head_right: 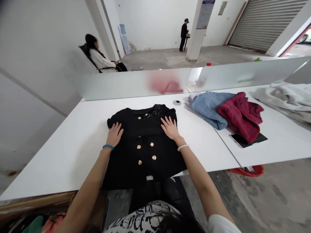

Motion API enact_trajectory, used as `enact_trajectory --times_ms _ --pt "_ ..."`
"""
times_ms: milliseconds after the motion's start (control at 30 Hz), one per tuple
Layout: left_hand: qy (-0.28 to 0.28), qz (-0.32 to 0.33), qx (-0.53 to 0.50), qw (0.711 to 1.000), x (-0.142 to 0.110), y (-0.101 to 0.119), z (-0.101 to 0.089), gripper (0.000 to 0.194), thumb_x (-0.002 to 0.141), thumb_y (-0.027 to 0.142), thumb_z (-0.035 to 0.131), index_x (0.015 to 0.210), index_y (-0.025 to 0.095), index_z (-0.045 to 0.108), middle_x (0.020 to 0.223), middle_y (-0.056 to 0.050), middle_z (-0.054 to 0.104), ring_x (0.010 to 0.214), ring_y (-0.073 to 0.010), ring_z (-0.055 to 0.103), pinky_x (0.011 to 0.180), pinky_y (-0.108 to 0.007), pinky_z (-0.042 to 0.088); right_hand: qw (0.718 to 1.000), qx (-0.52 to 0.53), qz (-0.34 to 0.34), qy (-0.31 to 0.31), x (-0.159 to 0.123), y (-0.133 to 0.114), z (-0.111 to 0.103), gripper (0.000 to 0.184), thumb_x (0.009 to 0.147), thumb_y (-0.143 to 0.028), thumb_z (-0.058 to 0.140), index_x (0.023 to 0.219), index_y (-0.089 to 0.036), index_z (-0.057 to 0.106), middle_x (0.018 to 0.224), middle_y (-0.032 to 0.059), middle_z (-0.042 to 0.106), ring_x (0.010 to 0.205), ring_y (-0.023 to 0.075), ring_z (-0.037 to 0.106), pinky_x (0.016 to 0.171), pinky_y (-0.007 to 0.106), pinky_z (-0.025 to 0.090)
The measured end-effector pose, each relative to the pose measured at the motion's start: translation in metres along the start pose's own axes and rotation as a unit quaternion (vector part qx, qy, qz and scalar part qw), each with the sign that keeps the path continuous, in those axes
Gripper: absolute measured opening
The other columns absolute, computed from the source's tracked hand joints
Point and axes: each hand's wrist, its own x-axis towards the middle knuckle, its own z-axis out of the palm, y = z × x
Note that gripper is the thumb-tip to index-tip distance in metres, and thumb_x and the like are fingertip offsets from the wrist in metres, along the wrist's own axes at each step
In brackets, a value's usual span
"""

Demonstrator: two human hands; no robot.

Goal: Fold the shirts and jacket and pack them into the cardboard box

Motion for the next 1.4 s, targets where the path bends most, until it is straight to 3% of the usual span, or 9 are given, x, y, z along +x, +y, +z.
enact_trajectory --times_ms 200,333,467,567,667,800,967,1200,1400 --pt "0.092 0.115 -0.004 0.989 -0.098 -0.034 -0.04 0.043 0.093 0.036 0.034 0.13 0.02 0.049 0.136 -0.012 0.052 0.128 -0.0236 0.045 0.107 -0.045 0.036 0.997 -0.017 -0.06 0.043 -0.08 0.043 -0.029 0.058 0.09 -0.007 0.03 0.146 -0.019 0.031 0.154 0.0085 0.021 0.143 0.0244 0.005 0.111 0.051 0.025" --pt "0.042 0.247 0.069 0.966 -0.172 -0.033 -0.05 0.05 0.087 0.035 0.049 0.135 0.021 0.045 0.131 -0.011 0.057 0.123 -0.0267 0.051 0.109 -0.046 0.032 0.994 -0.039 -0.101 0.003 -0.143 0.055 -0.04 0.068 0.081 0.002 0.034 0.144 -0.022 0.035 0.154 0.0073 0.021 0.143 0.024 0.007 0.11 0.049 0.029" --pt "-0.022 0.306 0.11 0.946 -0.204 -0.013 -0.045 0.076 0.082 0.048 0.056 0.146 0.019 0.026 0.143 -0.012 0.043 0.133 -0.0292 0.038 0.11 -0.048 0.03 0.985 -0.005 -0.161 -0.063 -0.181 0.04 -0.055 0.074 0.076 -0.001 0.041 0.146 -0.022 0.031 0.156 0.0069 0.012 0.143 0.0257 0.005 0.112 0.051 0.027" --pt "-0.029 0.307 0.131 0.942 -0.209 -0.007 -0.036 0.085 0.081 0.05 0.056 0.148 0.016 0.018 0.145 -0.015 0.04 0.136 -0.032 0.032 0.107 -0.05 0.033 0.978 0.02 -0.18 -0.1 -0.2 0.027 -0.062 0.076 0.073 -0.006 0.047 0.145 -0.022 0.032 0.156 0.0079 0.01 0.143 0.0279 0.006 0.113 0.052 0.024" --pt "-0.007 0.295 0.129 0.947 -0.21 -0.011 -0.028 0.076 0.084 0.032 0.053 0.149 0.019 0.017 0.144 -0.013 0.042 0.135 -0.0303 0.035 0.106 -0.049 0.036 0.981 0.019 -0.167 -0.093 -0.214 0.021 -0.057 0.075 0.075 -0.014 0.054 0.146 -0.02 0.031 0.155 0.01 0.013 0.142 0.0301 0.006 0.113 0.055 0.022" --pt "-0.004 0.285 0.088 0.954 -0.211 -0.018 -0.025 0.065 0.079 0.014 0.049 0.142 0.023 0.037 0.141 -0.009 0.047 0.131 -0.0285 0.041 0.106 -0.048 0.036 0.989 0.005 -0.146 -0.028 -0.224 0.019 -0.037 0.054 0.087 -0.023 0.051 0.14 -0.02 0.041 0.15 0.0103 0.032 0.142 0.0272 0.017 0.112 0.053 0.026" --pt "-0.043 0.25 -0.014 0.967 -0.226 -0.016 -0.041 0.066 0.066 0.002 0.039 0.124 0.026 0.059 0.128 -0.003 0.06 0.121 -0.0223 0.053 0.104 -0.042 0.042 0.991 0.037 -0.123 0.029 -0.244 0.014 -0.037 0.041 0.086 -0.007 0.041 0.12 -0.021 0.06 0.127 0.0116 0.058 0.126 0.0239 0.046 0.1 0.046 0.045" --pt "-0.064 0.218 -0.157 0.961 -0.231 0.015 -0.108 0.038 0.08 0.018 0.045 0.11 0.033 0.064 0.109 0.001 0.07 0.11 -0.0213 0.06 0.105 -0.044 0.039 0.978 0.134 -0.161 0.015 -0.241 0.006 -0.127 0.033 0.083 -0.006 0.04 0.103 -0.019 0.061 0.121 0.0124 0.058 0.113 0.0234 0.053 0.089 0.041 0.049" --pt "-0.082 0.2 -0.246 0.945 -0.15 0.038 -0.153 0.021 0.084 0.035 0.052 0.094 0.028 0.068 0.106 -0.004 0.071 0.113 -0.0264 0.058 0.102 -0.047 0.042 0.966 0.172 -0.194 -0.021 -0.147 0.014 -0.187 0.021 0.093 -0.021 0.042 0.102 -0.02 0.061 0.109 0.0088 0.064 0.102 0.0194 0.059 0.089 0.036 0.048"
